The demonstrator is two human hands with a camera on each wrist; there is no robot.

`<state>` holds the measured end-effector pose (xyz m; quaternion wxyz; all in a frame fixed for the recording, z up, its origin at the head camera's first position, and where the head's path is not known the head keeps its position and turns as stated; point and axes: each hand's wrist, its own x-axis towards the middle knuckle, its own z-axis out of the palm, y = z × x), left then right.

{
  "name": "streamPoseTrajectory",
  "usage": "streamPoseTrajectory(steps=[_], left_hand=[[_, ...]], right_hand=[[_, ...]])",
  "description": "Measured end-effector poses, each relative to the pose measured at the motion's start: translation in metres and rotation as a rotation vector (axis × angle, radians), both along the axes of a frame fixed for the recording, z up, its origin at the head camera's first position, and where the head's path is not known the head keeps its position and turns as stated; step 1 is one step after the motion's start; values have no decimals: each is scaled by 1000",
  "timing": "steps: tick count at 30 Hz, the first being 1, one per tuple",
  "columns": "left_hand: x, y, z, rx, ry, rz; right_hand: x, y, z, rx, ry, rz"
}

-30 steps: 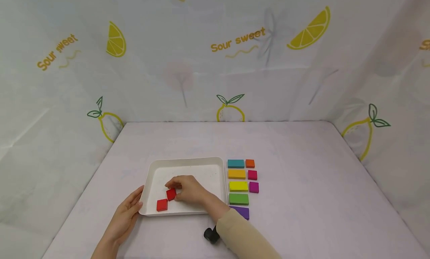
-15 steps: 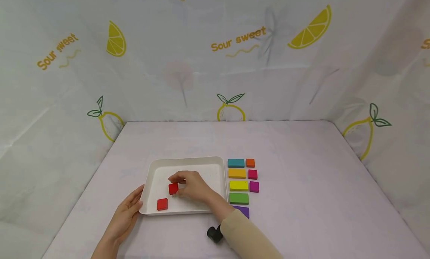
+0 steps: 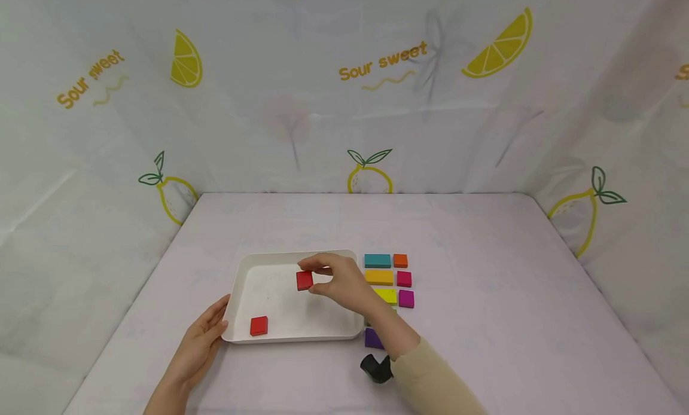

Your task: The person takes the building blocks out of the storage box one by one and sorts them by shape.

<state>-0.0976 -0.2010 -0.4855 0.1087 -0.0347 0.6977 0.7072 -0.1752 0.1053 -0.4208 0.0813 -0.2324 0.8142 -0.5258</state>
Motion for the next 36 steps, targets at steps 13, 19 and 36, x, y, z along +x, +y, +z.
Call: streamPoseTrajectory(steps=[13, 19, 36], left_hand=[[0, -3, -1, -6, -3, 10], [-1, -4, 0, -23, 4, -6], [-2, -1, 1, -10, -11, 14]], right_hand=[[12, 78, -4, 65, 56, -167], [22, 110, -10, 138, 37, -238], [54, 154, -32, 246, -43, -312]])
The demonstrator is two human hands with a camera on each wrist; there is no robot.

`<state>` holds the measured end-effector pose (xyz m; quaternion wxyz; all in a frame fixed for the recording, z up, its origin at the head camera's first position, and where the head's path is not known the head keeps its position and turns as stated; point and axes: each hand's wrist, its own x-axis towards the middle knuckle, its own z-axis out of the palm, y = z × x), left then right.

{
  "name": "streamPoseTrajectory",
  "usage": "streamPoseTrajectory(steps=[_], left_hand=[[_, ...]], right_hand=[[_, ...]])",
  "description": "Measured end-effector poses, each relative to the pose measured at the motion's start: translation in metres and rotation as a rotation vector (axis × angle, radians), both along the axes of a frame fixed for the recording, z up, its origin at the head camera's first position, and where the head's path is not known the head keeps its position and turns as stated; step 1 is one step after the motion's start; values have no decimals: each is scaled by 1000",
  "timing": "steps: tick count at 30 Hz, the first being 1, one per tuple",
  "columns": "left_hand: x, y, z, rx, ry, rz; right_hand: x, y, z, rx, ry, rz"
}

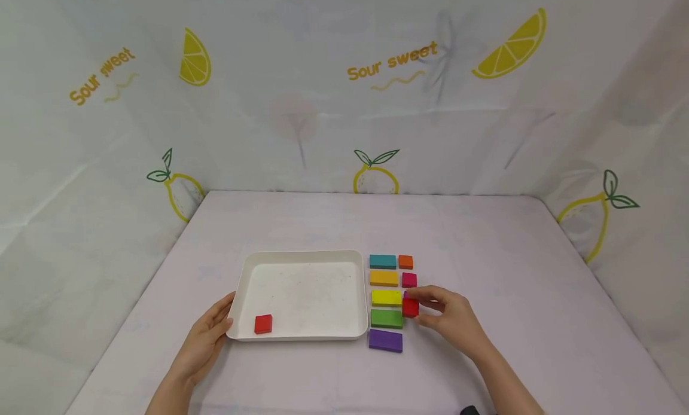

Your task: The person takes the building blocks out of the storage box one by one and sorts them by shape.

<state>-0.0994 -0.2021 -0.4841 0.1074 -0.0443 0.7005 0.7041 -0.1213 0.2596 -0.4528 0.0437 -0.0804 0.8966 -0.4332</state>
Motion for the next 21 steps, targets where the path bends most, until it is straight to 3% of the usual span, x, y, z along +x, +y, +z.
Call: streamPoseTrajectory(steps=[21], left_hand=[[0, 0, -2, 9, -1, -3]], right_hand=[[6, 10, -8, -8, -41, 5]])
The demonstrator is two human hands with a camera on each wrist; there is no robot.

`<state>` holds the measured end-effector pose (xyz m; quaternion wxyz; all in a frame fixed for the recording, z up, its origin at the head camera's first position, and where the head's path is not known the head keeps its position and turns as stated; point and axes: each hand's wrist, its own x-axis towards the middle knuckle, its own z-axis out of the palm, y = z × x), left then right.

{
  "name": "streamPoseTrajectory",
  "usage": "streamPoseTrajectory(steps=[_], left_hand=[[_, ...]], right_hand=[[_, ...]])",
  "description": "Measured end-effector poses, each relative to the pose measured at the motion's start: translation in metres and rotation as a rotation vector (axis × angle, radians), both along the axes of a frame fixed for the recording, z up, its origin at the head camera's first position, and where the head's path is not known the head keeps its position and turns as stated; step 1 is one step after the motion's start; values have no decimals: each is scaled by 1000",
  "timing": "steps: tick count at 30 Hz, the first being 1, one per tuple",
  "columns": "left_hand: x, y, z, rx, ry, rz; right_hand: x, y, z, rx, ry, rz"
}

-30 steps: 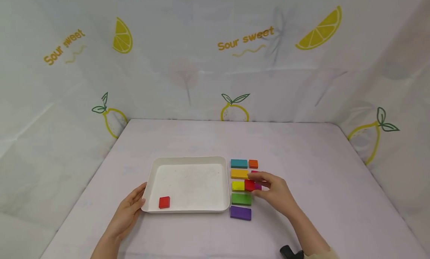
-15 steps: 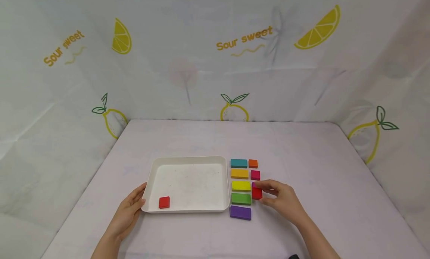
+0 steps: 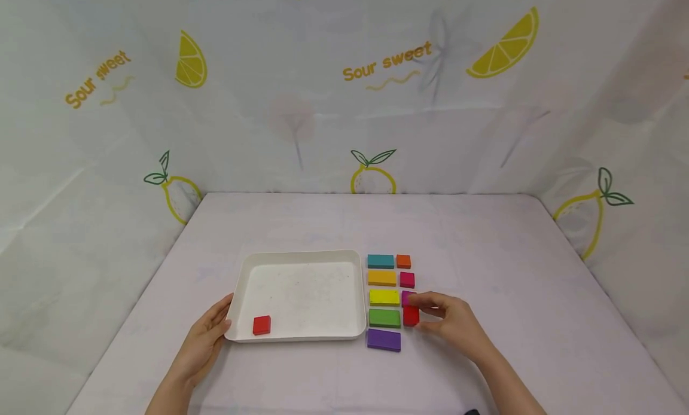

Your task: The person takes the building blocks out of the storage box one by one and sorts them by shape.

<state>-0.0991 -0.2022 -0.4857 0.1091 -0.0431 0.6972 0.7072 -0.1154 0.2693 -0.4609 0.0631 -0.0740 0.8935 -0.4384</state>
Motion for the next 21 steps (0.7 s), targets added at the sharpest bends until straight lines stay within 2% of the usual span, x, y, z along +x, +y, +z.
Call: streamPoseTrajectory(steps=[12, 21], left_hand=[[-1, 0, -1, -15, 9, 2], [-1, 1, -3, -2, 9, 9]], right_hand=[[3, 2, 1, -14, 9, 7], [-2, -2, -2, 33, -49, 60]])
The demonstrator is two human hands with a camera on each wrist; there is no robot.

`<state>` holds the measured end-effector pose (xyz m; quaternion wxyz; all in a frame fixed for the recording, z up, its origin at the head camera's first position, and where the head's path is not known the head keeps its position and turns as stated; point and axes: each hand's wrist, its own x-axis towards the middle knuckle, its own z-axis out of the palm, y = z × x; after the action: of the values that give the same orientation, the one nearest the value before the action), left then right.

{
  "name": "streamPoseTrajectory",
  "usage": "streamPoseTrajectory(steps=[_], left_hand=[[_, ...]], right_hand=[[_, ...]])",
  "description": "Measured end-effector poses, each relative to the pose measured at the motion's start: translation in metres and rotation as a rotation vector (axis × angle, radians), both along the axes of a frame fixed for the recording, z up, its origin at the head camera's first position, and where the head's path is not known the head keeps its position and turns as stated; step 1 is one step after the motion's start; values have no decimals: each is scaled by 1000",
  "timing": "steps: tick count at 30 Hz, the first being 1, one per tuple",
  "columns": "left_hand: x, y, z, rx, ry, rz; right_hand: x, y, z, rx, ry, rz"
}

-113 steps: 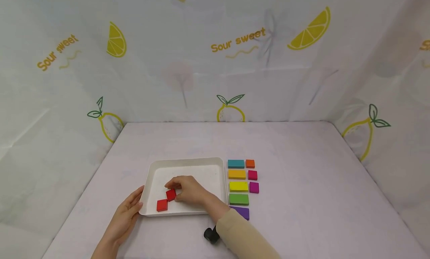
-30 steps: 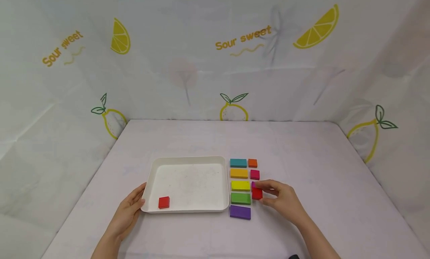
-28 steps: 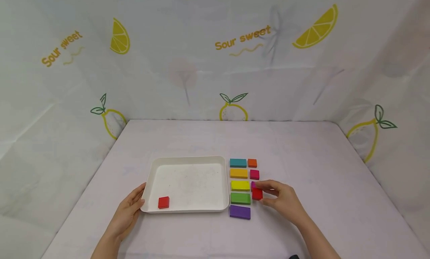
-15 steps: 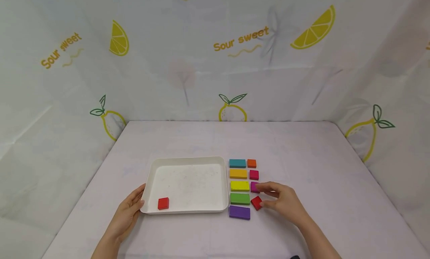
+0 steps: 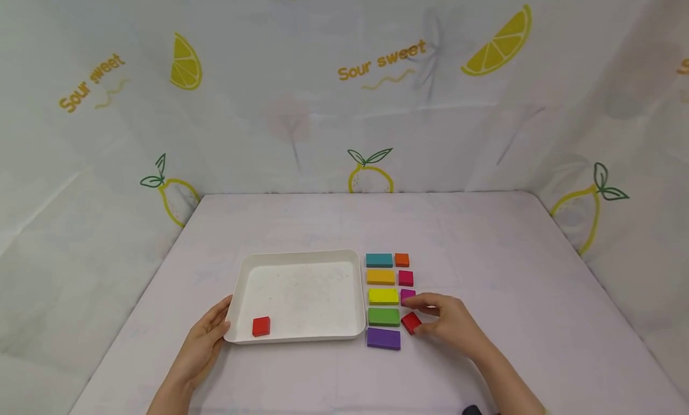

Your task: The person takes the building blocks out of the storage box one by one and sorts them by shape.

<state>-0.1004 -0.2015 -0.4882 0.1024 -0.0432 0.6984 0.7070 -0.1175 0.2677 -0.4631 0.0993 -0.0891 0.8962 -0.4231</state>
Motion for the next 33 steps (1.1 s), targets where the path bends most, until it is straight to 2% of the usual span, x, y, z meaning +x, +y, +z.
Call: streamPoseTrajectory(steps=[5, 15, 20, 27, 33], left_hand=[[1, -1, -1, 8, 3, -9], [2, -1, -1, 0, 12, -14], [2, -1, 0, -4, 12, -14], [4, -3, 1, 4, 3, -6], [3, -2, 0, 3, 17, -10]], right_hand=[[-1, 1, -4, 2, -16, 14], [-2, 1, -11, 17, -26, -25], [-2, 0, -10, 39, -12, -60], [-2, -3, -9, 36, -23, -66], [-2, -2, -4, 58, 25, -67]])
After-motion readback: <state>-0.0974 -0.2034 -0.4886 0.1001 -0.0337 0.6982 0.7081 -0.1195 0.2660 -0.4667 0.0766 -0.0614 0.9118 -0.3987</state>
